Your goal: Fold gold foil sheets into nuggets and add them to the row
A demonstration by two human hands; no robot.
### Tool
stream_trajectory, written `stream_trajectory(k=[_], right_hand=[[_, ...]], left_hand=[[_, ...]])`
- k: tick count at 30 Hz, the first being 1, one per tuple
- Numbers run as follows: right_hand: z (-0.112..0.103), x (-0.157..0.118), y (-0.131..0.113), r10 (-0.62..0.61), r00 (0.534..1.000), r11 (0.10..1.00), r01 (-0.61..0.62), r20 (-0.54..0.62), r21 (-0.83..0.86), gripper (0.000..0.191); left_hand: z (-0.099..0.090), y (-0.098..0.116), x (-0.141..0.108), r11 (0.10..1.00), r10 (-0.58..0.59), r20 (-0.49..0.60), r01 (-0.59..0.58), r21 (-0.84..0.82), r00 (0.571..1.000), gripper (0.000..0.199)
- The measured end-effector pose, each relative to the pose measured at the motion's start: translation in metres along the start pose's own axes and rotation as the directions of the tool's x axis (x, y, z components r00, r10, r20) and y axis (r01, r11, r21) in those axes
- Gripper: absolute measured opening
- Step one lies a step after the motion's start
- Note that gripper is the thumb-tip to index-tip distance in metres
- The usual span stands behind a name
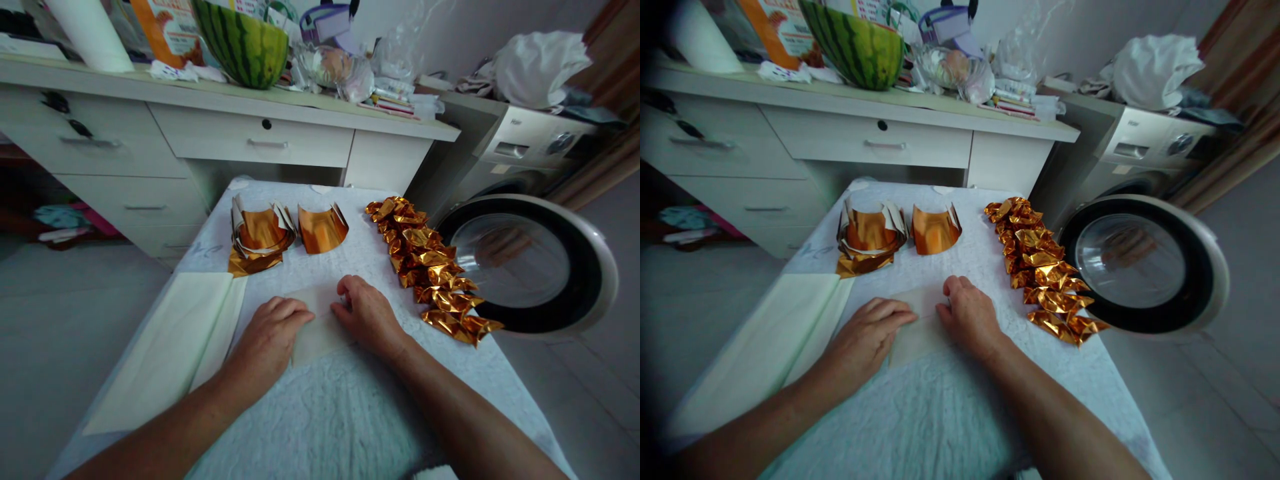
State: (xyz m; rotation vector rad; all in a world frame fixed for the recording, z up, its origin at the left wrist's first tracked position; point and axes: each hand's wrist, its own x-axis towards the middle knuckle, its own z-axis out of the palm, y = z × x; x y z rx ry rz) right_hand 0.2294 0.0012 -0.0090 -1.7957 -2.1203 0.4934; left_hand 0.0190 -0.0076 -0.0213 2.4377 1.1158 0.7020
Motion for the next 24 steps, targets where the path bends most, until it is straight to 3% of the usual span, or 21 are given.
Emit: stream_trajectory(k=[3,6,9,13,18,24], right_hand=[[-0.011,-0.002,0.001,-0.148,0.987,0.986,0.143,0.059,0.081,0.014],[-0.022,-0.004,0.001,-0.329,0.926,0.940,0.303,0.185,0.154,0.017],[-0.029,-0.007,0.000,-0.413,0.868,0.910,0.380,0.275,0.169,0.029],[-0.030,-0.009,-0.001,-0.442,0.832,0.897,0.418,0.335,0.143,0.041],[-0.030,-0.012,-0.005,-0.432,0.827,0.897,0.436,0.359,0.075,0.038],[-0.030,-0.011,-0.011,-0.434,0.830,0.892,0.450,0.350,0.038,0.034]], left_hand=[[0.005,-0.002,-0.001,1.000,0.006,0.020,-0.006,0.009,1.000,0.044],[0.006,-0.003,-0.002,1.000,0.005,0.034,-0.005,0.012,0.999,0.047],[0.002,-0.001,-0.002,1.000,-0.010,0.051,0.011,-0.021,0.999,0.045],[-0.005,0.001,0.000,0.994,-0.055,0.072,0.061,-0.086,0.996,0.038],[-0.008,0.000,0.003,0.986,-0.093,0.090,0.105,-0.133,0.992,0.029],[-0.008,-0.001,0.002,0.984,-0.157,0.087,0.164,-0.076,0.984,0.018]])
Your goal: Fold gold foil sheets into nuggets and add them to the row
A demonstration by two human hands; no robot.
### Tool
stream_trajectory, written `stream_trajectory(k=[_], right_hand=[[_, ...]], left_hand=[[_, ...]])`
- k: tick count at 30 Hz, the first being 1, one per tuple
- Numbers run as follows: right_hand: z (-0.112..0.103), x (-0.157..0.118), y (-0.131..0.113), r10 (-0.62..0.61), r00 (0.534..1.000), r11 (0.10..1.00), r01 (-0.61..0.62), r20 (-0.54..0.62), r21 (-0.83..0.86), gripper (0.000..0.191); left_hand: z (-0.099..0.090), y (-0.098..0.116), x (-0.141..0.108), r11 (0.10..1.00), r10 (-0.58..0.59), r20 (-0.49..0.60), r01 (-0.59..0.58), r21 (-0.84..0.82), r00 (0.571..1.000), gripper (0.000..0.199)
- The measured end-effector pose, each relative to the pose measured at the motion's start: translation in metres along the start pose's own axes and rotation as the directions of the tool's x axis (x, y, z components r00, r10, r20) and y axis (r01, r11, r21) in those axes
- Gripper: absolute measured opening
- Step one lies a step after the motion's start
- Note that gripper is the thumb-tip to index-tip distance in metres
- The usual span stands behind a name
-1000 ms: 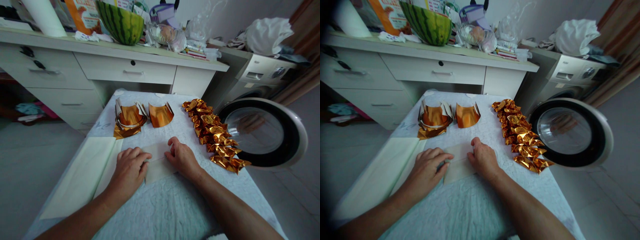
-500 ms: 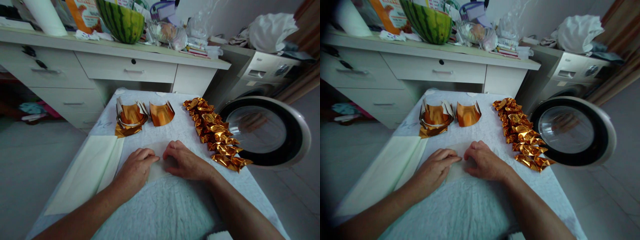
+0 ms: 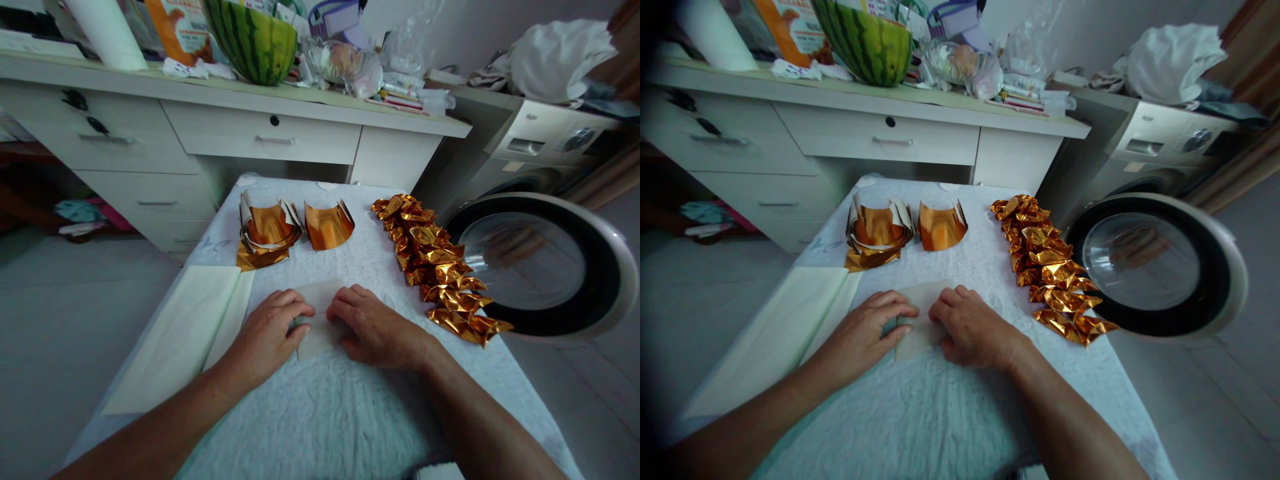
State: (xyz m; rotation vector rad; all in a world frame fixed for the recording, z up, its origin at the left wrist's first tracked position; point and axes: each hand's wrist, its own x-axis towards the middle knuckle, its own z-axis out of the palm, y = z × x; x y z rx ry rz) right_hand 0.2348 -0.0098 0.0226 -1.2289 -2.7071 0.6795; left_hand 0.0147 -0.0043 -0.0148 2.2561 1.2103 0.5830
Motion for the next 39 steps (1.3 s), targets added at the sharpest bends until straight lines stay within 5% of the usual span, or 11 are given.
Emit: stream_trajectory(k=[10,20,32,39], right_hand=[[-0.001,-0.001,-0.001,-0.004,1.000,0.999,0.004,0.008,-0.044,0.038],[0.004,0.003,-0.007,-0.050,0.998,0.989,0.045,-0.034,-0.144,0.020],[0.009,0.006,0.010,-0.148,0.954,0.971,0.190,-0.261,0.145,0.011],[0.012,0.010,0.012,0.032,0.962,0.969,0.036,-0.270,0.243,0.009]], left_hand=[[-0.002,0.001,0.003,0.998,-0.060,0.058,0.059,0.026,0.997,0.018],[-0.002,0.001,0.002,0.997,-0.071,0.054,0.069,0.026,0.996,0.017],[-0.004,-0.001,0.002,0.997,-0.073,0.076,0.074,-0.012,0.994,0.022],[-0.009,-0.005,0.002,0.985,-0.103,0.087,0.114,-0.127,0.991,0.045]])
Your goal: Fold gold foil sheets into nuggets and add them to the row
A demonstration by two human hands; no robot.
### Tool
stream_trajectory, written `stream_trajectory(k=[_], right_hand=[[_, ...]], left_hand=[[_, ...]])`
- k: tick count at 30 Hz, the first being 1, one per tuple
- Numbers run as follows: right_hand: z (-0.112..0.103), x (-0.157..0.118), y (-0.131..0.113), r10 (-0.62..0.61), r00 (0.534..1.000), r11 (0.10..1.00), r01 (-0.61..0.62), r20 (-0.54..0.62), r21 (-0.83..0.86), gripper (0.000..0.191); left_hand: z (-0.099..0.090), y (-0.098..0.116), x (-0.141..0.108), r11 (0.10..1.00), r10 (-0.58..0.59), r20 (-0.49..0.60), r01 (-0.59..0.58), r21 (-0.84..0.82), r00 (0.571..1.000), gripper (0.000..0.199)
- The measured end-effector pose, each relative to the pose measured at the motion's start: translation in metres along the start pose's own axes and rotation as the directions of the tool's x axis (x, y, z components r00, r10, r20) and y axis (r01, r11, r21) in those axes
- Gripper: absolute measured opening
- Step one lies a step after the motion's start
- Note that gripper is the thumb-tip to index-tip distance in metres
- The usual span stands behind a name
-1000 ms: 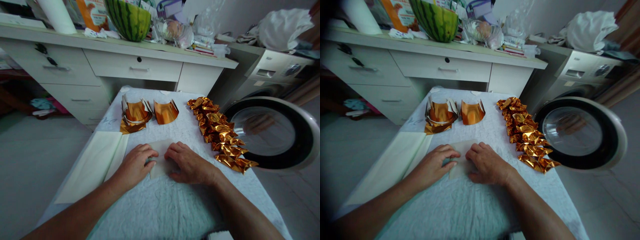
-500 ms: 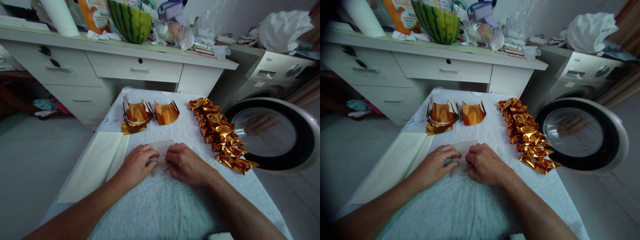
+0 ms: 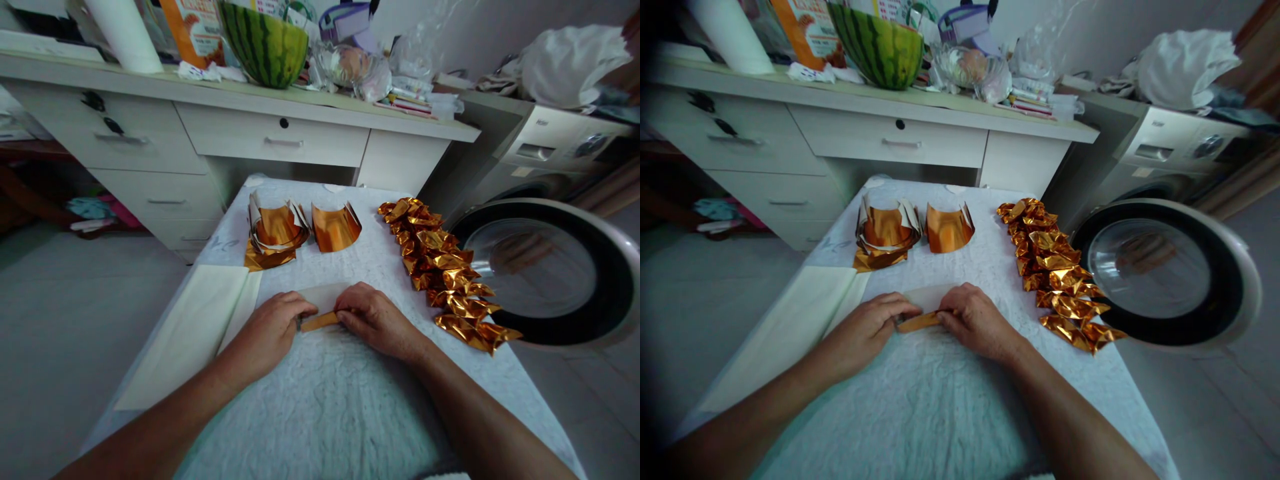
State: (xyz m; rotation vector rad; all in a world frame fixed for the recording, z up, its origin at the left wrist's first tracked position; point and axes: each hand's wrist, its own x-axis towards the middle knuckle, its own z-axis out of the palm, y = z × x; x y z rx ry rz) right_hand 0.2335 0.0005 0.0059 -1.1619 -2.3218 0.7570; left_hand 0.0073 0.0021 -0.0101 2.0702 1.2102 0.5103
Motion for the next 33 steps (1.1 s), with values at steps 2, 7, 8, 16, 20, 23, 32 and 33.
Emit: stream_trajectory(k=[2,7,8,16,20,23,32,33], right_hand=[[0.002,0.001,0.001,0.035,0.999,0.999,-0.034,-0.009,0.014,0.007],[0.008,0.004,0.003,0.103,0.994,0.994,-0.101,-0.044,0.035,0.007],[0.009,0.004,0.003,0.112,0.992,0.993,-0.111,-0.054,0.030,0.008],[0.014,0.008,0.004,0.145,0.986,0.989,-0.147,-0.082,-0.020,0.010],[0.015,0.008,0.003,0.178,0.979,0.983,-0.181,-0.100,-0.026,0.009],[0.015,0.009,0.002,0.184,0.978,0.981,-0.188,-0.103,-0.039,0.010],[0.016,0.010,0.003,0.177,0.978,0.982,-0.184,-0.111,-0.053,0.009],[0.016,0.010,0.003,0.179,0.978,0.981,-0.186,-0.111,-0.054,0.009]], left_hand=[[-0.003,0.001,0.000,0.997,-0.056,-0.012,0.055,-0.046,0.998,0.049],[-0.011,0.008,-0.002,0.980,-0.141,-0.011,0.138,-0.147,0.990,0.051],[-0.011,0.010,-0.003,0.978,-0.144,-0.019,0.140,-0.152,0.989,0.051],[-0.001,0.008,0.000,0.984,-0.170,-0.117,0.161,-0.082,0.979,0.049],[0.006,-0.002,0.002,0.986,-0.164,-0.151,0.168,0.012,0.975,0.049],[0.008,-0.005,0.001,0.983,-0.116,-0.224,0.144,0.114,0.968,0.048],[0.006,0.007,-0.003,0.876,-0.094,-0.309,0.227,0.426,0.946,0.017],[0.006,0.007,-0.003,0.873,-0.104,-0.307,0.235,0.427,0.946,0.016]])
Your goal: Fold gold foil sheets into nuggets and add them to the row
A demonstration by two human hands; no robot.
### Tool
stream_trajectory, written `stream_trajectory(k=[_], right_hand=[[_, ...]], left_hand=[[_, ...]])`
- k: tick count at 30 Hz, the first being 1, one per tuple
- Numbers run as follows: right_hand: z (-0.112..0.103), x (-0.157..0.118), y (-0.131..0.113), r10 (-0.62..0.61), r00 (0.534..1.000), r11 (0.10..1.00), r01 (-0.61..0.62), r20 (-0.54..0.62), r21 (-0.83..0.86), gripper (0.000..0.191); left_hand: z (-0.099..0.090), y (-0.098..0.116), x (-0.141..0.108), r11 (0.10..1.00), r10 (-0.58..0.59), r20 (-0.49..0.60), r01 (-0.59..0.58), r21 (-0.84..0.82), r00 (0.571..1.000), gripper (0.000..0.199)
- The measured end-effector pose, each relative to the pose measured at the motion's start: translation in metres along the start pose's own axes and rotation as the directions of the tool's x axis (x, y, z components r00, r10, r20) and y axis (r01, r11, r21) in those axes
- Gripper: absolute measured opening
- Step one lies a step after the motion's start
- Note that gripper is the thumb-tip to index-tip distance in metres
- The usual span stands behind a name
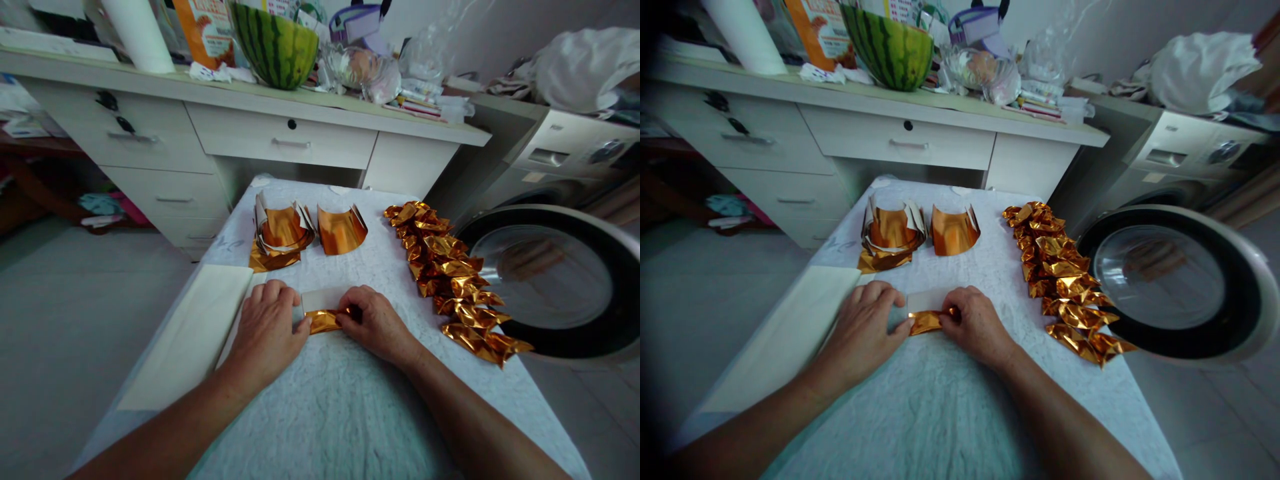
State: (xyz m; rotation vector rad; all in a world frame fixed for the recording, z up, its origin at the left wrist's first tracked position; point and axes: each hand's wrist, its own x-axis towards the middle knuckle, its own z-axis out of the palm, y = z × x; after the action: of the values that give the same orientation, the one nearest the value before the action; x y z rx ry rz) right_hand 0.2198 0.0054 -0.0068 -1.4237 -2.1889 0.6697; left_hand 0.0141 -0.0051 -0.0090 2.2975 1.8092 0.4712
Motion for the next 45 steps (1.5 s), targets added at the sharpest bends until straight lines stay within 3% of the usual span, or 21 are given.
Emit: stream_trajectory(k=[8,14,45], right_hand=[[-0.001,0.001,-0.002,0.009,1.000,1.000,-0.009,0.011,-0.009,0.010],[-0.001,0.000,-0.003,0.023,1.000,1.000,-0.023,0.009,-0.017,0.008],[0.001,0.003,-0.006,0.116,0.993,0.993,-0.116,-0.019,-0.020,0.006]], left_hand=[[0.009,-0.001,0.001,0.990,-0.046,0.010,0.047,-0.132,0.999,0.016],[0.011,-0.002,0.002,0.978,0.012,0.010,-0.010,-0.208,1.000,0.015],[0.007,-0.001,0.000,0.981,0.052,0.002,-0.050,-0.187,0.999,0.014]])
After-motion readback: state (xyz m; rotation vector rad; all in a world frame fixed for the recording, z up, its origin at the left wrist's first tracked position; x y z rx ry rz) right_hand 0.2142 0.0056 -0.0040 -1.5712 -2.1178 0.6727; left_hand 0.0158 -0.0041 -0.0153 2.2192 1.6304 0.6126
